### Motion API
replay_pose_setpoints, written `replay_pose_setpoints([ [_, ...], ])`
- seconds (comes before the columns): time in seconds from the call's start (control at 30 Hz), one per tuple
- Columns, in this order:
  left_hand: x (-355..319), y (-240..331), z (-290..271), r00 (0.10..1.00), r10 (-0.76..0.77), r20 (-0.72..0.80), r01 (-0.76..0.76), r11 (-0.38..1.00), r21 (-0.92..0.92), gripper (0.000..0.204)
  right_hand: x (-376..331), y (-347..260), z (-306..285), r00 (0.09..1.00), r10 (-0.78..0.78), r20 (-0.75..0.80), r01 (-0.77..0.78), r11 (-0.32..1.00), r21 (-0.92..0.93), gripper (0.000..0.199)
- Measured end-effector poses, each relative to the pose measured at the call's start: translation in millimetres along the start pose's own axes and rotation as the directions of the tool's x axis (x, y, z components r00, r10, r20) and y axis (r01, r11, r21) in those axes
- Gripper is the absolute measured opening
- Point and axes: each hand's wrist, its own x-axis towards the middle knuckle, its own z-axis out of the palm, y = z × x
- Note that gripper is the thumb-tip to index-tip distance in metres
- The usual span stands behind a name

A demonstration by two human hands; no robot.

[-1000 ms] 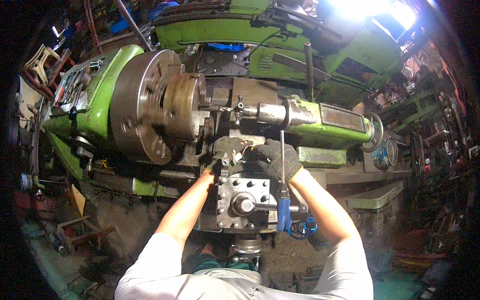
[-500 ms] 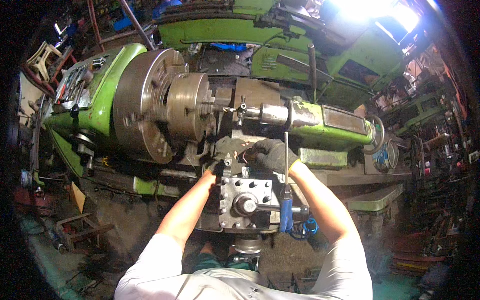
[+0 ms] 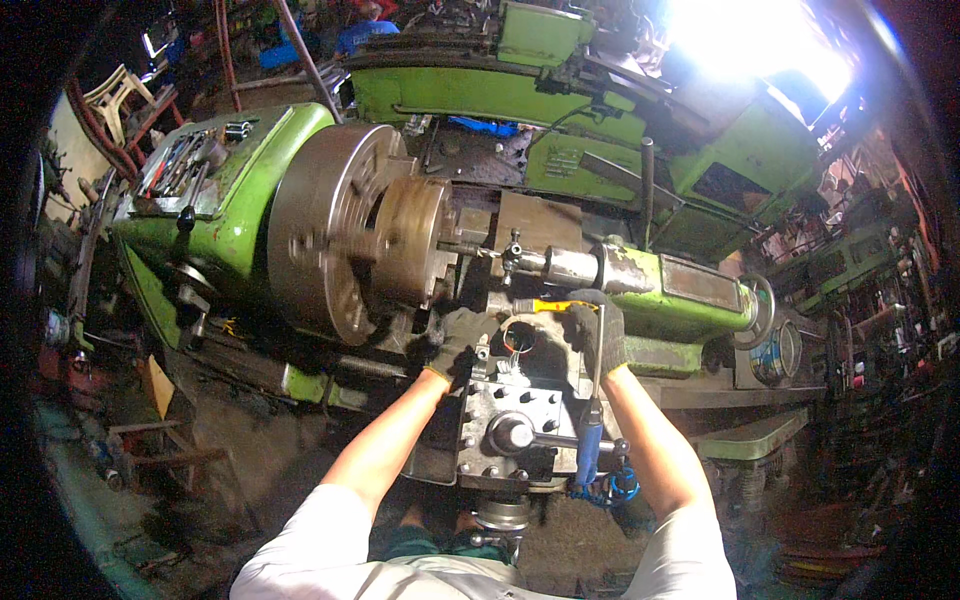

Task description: The person operates a green metal lathe in a workshop, using a wrench to tighten the chuck and a caliper to measure the rotating workpiece. They adjust the tool post and machine the metal part while monitoring the process.

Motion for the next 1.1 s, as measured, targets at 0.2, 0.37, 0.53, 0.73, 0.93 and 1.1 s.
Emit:
replay_pose_setpoints([
  [0.2,-49,-6,-25,0.968,-0.248,-0.045,0.239,0.960,-0.143,0.050,42,-17,40,0.993,-0.102,-0.057,0.102,0.995,0.004,0.023],
  [0.37,-124,10,-55,0.808,-0.409,-0.424,0.322,0.910,-0.262,0.040,64,-26,78,0.952,-0.306,-0.033,0.289,0.926,-0.242,0.021],
  [0.53,-203,20,-71,0.788,-0.591,-0.173,0.495,0.775,-0.393,0.031,70,-25,81,0.887,-0.462,0.009,0.394,0.745,-0.538,0.025],
  [0.73,-286,26,-57,0.721,-0.680,-0.136,0.615,0.717,-0.327,0.030,76,-35,84,0.909,-0.413,0.063,0.381,0.758,-0.529,0.026],
  [0.93,-335,28,-50,0.691,-0.722,-0.046,0.665,0.659,-0.351,0.027,116,-52,93,0.939,-0.342,0.045,0.276,0.664,-0.695,0.022],
  [1.1,-347,26,-54,0.677,-0.736,0.009,0.675,0.615,-0.407,0.025,167,-46,87,0.737,-0.276,0.617,0.605,-0.137,-0.785,0.014],
])
